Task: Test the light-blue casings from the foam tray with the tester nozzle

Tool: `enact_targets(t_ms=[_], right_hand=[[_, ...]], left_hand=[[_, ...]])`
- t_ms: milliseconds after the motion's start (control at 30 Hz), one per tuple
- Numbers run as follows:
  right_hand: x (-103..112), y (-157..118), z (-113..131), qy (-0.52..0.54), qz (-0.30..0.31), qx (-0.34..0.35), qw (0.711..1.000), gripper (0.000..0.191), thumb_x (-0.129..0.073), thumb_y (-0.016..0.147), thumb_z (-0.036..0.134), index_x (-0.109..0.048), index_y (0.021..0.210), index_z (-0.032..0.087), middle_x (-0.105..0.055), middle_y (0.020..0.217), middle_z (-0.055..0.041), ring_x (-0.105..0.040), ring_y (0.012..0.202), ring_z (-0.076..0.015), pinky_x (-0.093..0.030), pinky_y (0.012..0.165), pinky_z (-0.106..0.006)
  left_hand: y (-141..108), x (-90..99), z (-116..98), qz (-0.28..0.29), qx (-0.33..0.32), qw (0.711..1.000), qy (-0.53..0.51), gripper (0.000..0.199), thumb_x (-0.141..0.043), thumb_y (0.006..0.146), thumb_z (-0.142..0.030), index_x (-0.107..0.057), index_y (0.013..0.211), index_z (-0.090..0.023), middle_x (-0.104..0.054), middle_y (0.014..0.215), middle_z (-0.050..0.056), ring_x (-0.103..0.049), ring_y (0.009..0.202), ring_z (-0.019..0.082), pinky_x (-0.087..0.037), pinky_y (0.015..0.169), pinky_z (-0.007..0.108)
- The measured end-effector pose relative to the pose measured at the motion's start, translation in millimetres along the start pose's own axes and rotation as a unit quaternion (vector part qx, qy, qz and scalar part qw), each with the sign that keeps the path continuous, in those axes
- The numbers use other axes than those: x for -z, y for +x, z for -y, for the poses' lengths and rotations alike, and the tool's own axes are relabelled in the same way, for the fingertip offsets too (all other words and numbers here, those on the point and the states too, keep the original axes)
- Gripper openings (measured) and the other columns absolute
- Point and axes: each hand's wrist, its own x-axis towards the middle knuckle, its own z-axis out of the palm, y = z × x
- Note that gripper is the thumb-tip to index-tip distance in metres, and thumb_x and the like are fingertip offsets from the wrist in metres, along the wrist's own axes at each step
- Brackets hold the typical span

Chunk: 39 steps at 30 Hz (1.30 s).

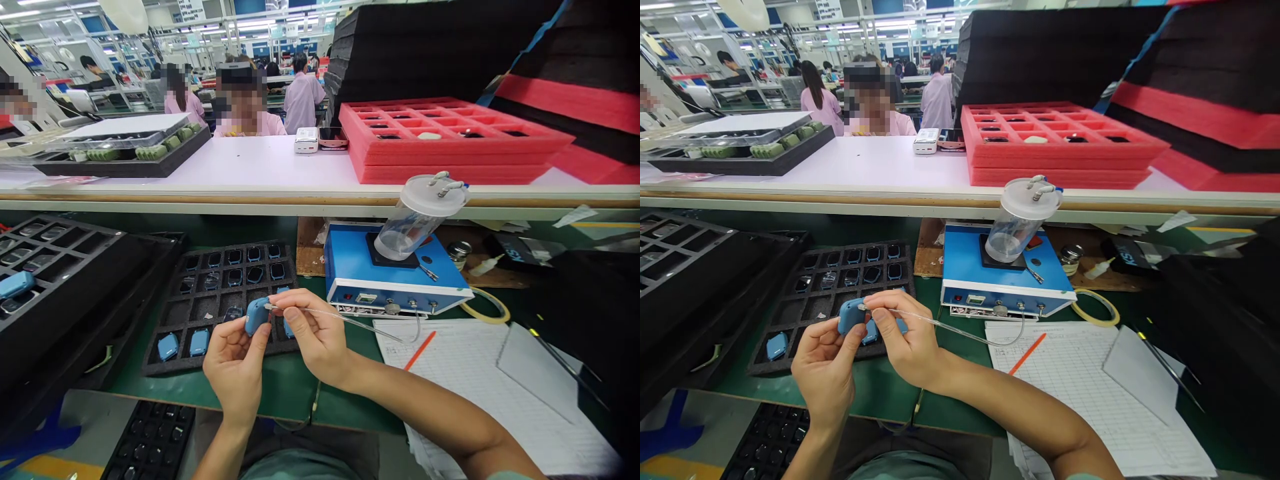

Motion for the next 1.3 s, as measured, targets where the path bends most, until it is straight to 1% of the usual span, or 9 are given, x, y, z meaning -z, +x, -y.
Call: enact_targets(t_ms=[200,367,533,833,1000,1100,1167,1233,1300], right_hand=[[0,-1,-2,-0.004,0.003,-0.008,1.0,0.019,-0.055,0.103,0.032,-0.073,0.105,0.025,-0.073,0.11,-0.0086,-0.073,0.096,-0.02,-0.065,0.084,-0.036],[-1,0,-3,0.004,0.003,-0.004,1.0,0.018,-0.055,0.103,0.029,-0.073,0.106,0.025,-0.073,0.111,-0.0085,-0.072,0.097,-0.0199,-0.065,0.084,-0.036],[0,0,-4,0.002,0.001,-0.01,1.0,0.019,-0.055,0.103,0.033,-0.072,0.105,0.025,-0.073,0.111,-0.0086,-0.073,0.096,-0.0201,-0.065,0.084,-0.037],[0,1,-3,0.013,0.002,-0.005,1.0,0.019,-0.055,0.103,0.031,-0.073,0.106,0.026,-0.073,0.11,-0.0084,-0.072,0.098,-0.0205,-0.065,0.084,-0.037],[-1,2,-3,0.007,0.0,-0.007,1.0,0.02,-0.056,0.103,0.034,-0.073,0.104,0.025,-0.073,0.108,-0.0084,-0.073,0.096,-0.0202,-0.066,0.083,-0.036],[-2,1,-4,0.008,0.005,-0.009,1.0,0.019,-0.056,0.103,0.034,-0.073,0.104,0.025,-0.073,0.109,-0.0085,-0.073,0.097,-0.0203,-0.066,0.084,-0.037],[-1,0,-3,0.011,0.01,-0.014,1.0,0.019,-0.055,0.103,0.033,-0.073,0.106,0.025,-0.072,0.11,-0.0083,-0.072,0.099,-0.0208,-0.065,0.086,-0.038],[1,0,-1,0.006,0.01,-0.017,1.0,0.019,-0.055,0.103,0.032,-0.073,0.107,0.025,-0.073,0.111,-0.0079,-0.072,0.102,-0.0212,-0.064,0.087,-0.038],[5,2,3,-0.001,-0.002,-0.015,1.0,0.018,-0.056,0.104,0.03,-0.073,0.107,0.026,-0.073,0.112,-0.0073,-0.072,0.104,-0.0213,-0.063,0.087,-0.038]], left_hand=[[1,-0.1,2,-0.004,0.004,1.0,0.008,0.029,-0.088,0.072,-0.022,-0.069,0.093,-0.017,-0.08,0.083,0.005,-0.079,0.075,0.019,-0.064,0.073,0.026],[1,0.8,4,-0.013,0.007,1.0,0.012,0.029,-0.089,0.071,-0.023,-0.07,0.091,-0.017,-0.079,0.08,0.003,-0.077,0.072,0.017,-0.062,0.07,0.023],[1,0.7,4,-0.015,0.016,1.0,0.006,0.031,-0.09,0.07,-0.025,-0.069,0.091,-0.017,-0.078,0.079,0.003,-0.077,0.071,0.017,-0.062,0.069,0.023],[3,0.2,4,-0.013,0.008,1.0,0.006,0.03,-0.09,0.07,-0.022,-0.07,0.091,-0.017,-0.079,0.08,0.003,-0.077,0.071,0.015,-0.062,0.07,0.021],[1,-1.2,4,-0.014,0.012,1.0,0.01,0.031,-0.09,0.07,-0.025,-0.069,0.09,-0.017,-0.079,0.081,0.003,-0.077,0.071,0.017,-0.062,0.07,0.024],[1,-0.9,3,-0.011,0.014,1.0,0.006,0.033,-0.089,0.071,-0.026,-0.066,0.092,-0.018,-0.078,0.087,0.005,-0.078,0.077,0.019,-0.063,0.074,0.027],[7,1.4,3,-0.001,0.016,1.0,0.002,0.034,-0.087,0.074,-0.028,-0.062,0.094,-0.019,-0.077,0.093,0.006,-0.078,0.082,0.021,-0.064,0.076,0.03],[20,5.9,4,0.012,0.013,1.0,0.004,0.036,-0.083,0.078,-0.03,-0.056,0.101,-0.021,-0.074,0.095,0.004,-0.078,0.083,0.022,-0.063,0.076,0.033],[38,11.8,9,0.028,-0.006,0.998,0.053,0.039,-0.075,0.084,-0.032,-0.051,0.113,-0.024,-0.07,0.095,0.003,-0.077,0.083,0.021,-0.062,0.078,0.035]])
